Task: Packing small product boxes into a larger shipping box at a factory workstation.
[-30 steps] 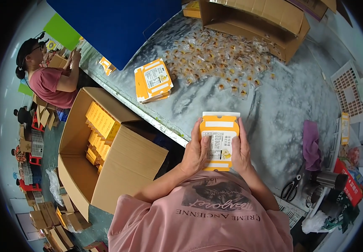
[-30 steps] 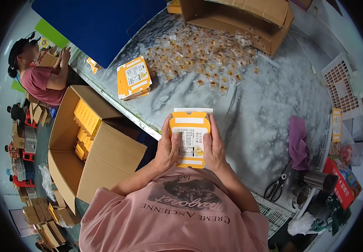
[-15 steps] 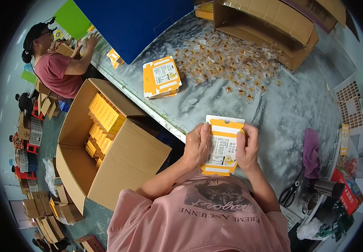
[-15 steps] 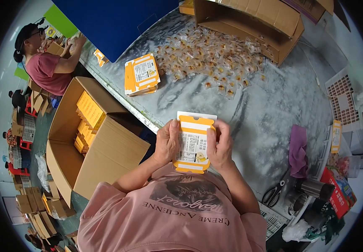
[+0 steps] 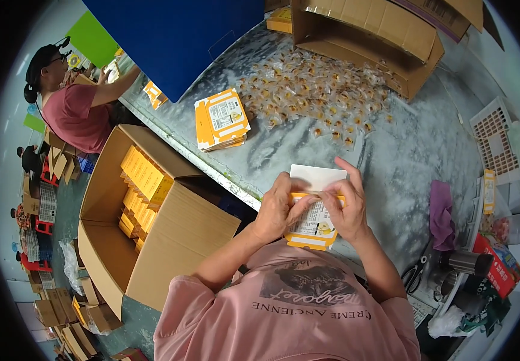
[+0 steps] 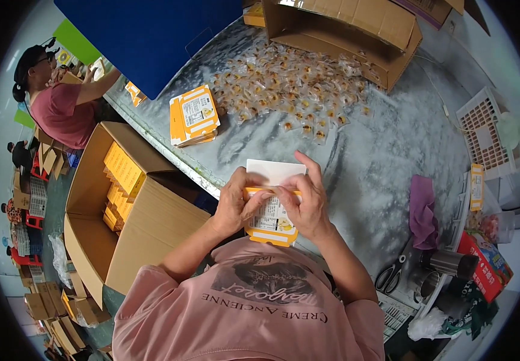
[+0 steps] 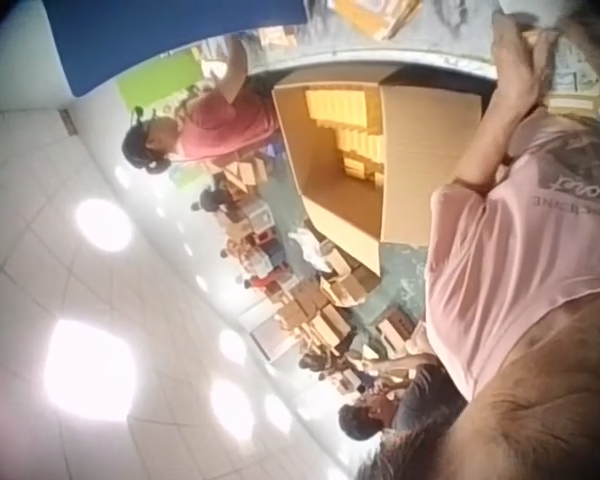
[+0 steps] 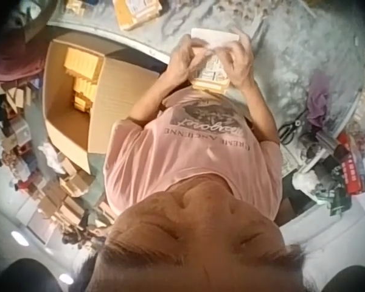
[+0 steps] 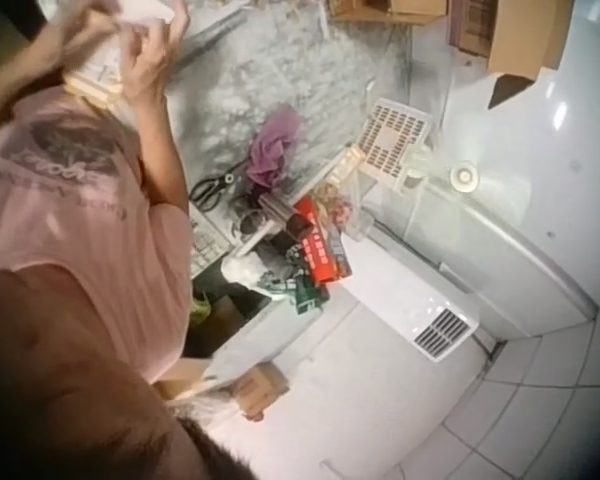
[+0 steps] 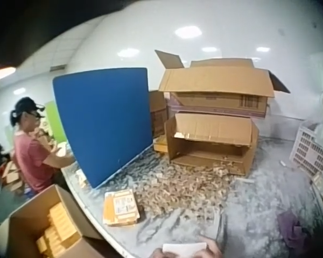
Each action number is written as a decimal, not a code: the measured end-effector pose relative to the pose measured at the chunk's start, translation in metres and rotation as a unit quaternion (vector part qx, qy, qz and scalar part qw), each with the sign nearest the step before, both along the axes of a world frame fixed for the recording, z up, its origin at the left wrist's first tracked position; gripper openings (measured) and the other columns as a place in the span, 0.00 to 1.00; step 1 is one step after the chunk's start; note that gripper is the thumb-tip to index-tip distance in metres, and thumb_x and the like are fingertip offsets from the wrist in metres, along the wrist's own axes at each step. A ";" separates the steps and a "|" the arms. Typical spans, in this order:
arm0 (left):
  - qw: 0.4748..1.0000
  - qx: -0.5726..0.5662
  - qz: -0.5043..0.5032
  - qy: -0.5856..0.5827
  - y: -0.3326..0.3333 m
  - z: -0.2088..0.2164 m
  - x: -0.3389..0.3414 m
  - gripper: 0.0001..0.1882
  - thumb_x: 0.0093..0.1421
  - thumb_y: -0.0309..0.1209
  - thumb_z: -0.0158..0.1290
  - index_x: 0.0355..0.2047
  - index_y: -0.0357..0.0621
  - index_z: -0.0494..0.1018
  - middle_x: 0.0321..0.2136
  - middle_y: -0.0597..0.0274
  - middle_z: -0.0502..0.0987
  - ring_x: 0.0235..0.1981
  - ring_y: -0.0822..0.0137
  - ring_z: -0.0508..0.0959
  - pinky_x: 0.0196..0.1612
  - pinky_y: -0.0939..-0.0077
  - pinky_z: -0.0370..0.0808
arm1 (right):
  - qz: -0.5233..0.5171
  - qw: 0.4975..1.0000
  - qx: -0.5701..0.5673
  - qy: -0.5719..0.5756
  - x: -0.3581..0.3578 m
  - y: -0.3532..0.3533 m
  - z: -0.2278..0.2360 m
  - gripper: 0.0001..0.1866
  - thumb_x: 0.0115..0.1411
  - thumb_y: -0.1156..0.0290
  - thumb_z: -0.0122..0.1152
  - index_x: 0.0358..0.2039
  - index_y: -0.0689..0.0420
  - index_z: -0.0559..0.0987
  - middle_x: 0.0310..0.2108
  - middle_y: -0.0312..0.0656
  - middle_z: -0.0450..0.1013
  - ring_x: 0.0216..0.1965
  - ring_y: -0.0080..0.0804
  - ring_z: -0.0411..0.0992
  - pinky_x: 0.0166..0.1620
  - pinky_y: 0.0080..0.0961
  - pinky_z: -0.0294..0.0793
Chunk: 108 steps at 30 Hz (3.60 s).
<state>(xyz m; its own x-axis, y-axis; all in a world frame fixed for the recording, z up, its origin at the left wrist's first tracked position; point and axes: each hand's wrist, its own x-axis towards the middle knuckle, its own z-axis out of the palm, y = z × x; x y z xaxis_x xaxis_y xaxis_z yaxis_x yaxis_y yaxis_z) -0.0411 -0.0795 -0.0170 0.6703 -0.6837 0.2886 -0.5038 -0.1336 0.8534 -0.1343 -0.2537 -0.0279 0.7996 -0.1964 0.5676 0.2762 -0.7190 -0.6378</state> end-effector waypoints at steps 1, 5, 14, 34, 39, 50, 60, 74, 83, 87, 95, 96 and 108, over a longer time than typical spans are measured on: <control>1.000 0.000 -0.002 -0.001 -0.003 -0.002 0.000 0.12 0.62 0.29 0.56 0.43 0.36 0.69 0.30 0.53 0.72 0.26 0.59 0.74 0.31 0.73 0.72 | -0.002 1.000 0.000 -0.001 0.000 0.004 -0.001 0.16 0.60 0.68 0.64 0.44 0.63 0.75 0.60 0.58 0.60 0.37 0.36 0.74 0.39 0.29 0.75; 0.965 -0.124 0.179 0.144 -0.014 -0.027 0.007 0.18 0.69 0.33 0.47 0.56 0.38 0.62 0.36 0.57 0.72 0.35 0.71 0.70 0.38 0.75 0.70 | -0.010 0.951 0.304 0.057 0.002 0.030 -0.040 0.32 0.64 0.71 0.54 0.66 0.61 0.54 0.46 0.52 0.72 0.42 0.33 0.74 0.44 0.27 0.73; 0.864 -0.191 0.294 0.362 0.056 -0.095 0.027 0.28 0.73 0.39 0.40 0.67 0.39 0.49 0.50 0.53 0.69 0.46 0.68 0.71 0.49 0.75 0.71 | -0.097 0.984 -0.035 0.145 0.075 -0.082 -0.073 0.31 0.65 0.61 0.54 0.64 0.61 0.61 0.58 0.56 0.64 0.60 0.50 0.63 0.60 0.39 0.63; 0.863 0.403 -0.196 -0.233 0.041 -0.024 0.072 0.65 0.33 0.65 0.67 0.67 0.47 0.55 0.66 0.42 0.51 0.67 0.34 0.49 0.68 0.43 0.49 | -0.095 0.968 -0.171 0.158 0.069 -0.111 -0.107 0.23 0.55 0.65 0.68 0.51 0.52 0.75 0.52 0.48 0.62 0.52 0.49 0.62 0.54 0.42 0.66; 0.868 0.399 -0.162 -0.247 0.044 -0.028 0.063 0.63 0.33 0.59 0.70 0.67 0.48 0.55 0.64 0.40 0.55 0.65 0.35 0.53 0.66 0.43 0.53 | -0.085 0.976 -0.155 0.125 0.087 -0.099 -0.084 0.27 0.54 0.61 0.69 0.53 0.52 0.74 0.56 0.50 0.61 0.55 0.51 0.60 0.57 0.43 0.64; 0.911 0.333 -0.070 -0.235 0.036 -0.043 0.047 0.60 0.36 0.58 0.68 0.67 0.47 0.56 0.58 0.40 0.59 0.60 0.35 0.57 0.63 0.34 0.50 | -0.104 0.968 -0.161 0.163 0.099 -0.086 -0.101 0.17 0.57 0.60 0.64 0.44 0.54 0.77 0.53 0.50 0.63 0.54 0.51 0.61 0.57 0.43 0.62; 0.904 0.344 -0.050 -0.247 0.037 -0.048 0.044 0.62 0.35 0.59 0.69 0.67 0.46 0.54 0.58 0.39 0.58 0.62 0.35 0.56 0.63 0.33 0.50 | -0.160 0.976 -0.073 0.126 0.091 -0.148 -0.084 0.17 0.58 0.69 0.61 0.47 0.60 0.74 0.50 0.48 0.68 0.51 0.50 0.65 0.55 0.41 0.65; 0.907 0.343 -0.046 -0.238 0.029 -0.048 0.043 0.61 0.37 0.57 0.69 0.67 0.47 0.54 0.58 0.42 0.58 0.62 0.36 0.56 0.63 0.34 0.49 | -0.086 0.977 -0.025 0.195 0.016 -0.158 -0.083 0.18 0.61 0.76 0.56 0.53 0.59 0.73 0.57 0.45 0.65 0.55 0.45 0.66 0.55 0.33 0.68; 0.900 0.341 -0.043 -0.269 0.032 -0.052 0.041 0.61 0.36 0.60 0.68 0.65 0.43 0.56 0.57 0.41 0.59 0.60 0.38 0.57 0.63 0.37 0.51 | -0.191 0.972 0.098 0.098 -0.051 -0.190 -0.052 0.19 0.63 0.77 0.53 0.55 0.57 0.73 0.56 0.48 0.68 0.55 0.44 0.68 0.58 0.31 0.65; 0.897 0.345 -0.044 -0.271 0.029 -0.052 0.039 0.62 0.34 0.59 0.69 0.66 0.43 0.55 0.57 0.42 0.58 0.61 0.39 0.57 0.63 0.38 0.51 | -0.098 0.977 -0.064 0.179 -0.029 -0.157 -0.059 0.20 0.63 0.77 0.52 0.56 0.55 0.73 0.58 0.46 0.66 0.62 0.45 0.61 0.62 0.35 0.62; 0.906 0.332 -0.043 -0.259 0.033 -0.055 0.037 0.64 0.33 0.55 0.72 0.67 0.46 0.53 0.58 0.43 0.57 0.62 0.36 0.55 0.63 0.35 0.50 | -0.051 0.966 -0.120 0.223 -0.045 -0.150 -0.085 0.19 0.62 0.77 0.53 0.54 0.55 0.74 0.61 0.45 0.62 0.64 0.50 0.56 0.64 0.40 0.61; 0.906 0.332 -0.041 -0.258 0.032 -0.056 0.037 0.64 0.33 0.55 0.72 0.67 0.46 0.53 0.58 0.43 0.57 0.62 0.36 0.55 0.63 0.35 0.50 | -0.052 0.967 -0.122 0.218 -0.056 -0.149 -0.088 0.19 0.61 0.76 0.54 0.54 0.56 0.74 0.60 0.46 0.63 0.64 0.49 0.56 0.64 0.40 0.61; 0.898 0.343 -0.035 -0.272 0.032 -0.056 0.040 0.62 0.37 0.63 0.66 0.67 0.45 0.54 0.58 0.42 0.58 0.61 0.38 0.57 0.62 0.33 0.51 | -0.030 0.972 -0.136 0.190 -0.032 -0.083 -0.078 0.29 0.48 0.61 0.73 0.49 0.57 0.73 0.55 0.43 0.62 0.59 0.48 0.60 0.65 0.45 0.58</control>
<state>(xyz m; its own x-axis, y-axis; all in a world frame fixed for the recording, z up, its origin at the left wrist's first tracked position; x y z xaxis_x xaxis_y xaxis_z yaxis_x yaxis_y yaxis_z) -0.0010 -0.0473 -0.0729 0.5062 -0.8606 0.0564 -0.8492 -0.4859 0.2069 -0.1664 -0.3366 -0.1060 0.9532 -0.1330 0.2713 0.0102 -0.8832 -0.4689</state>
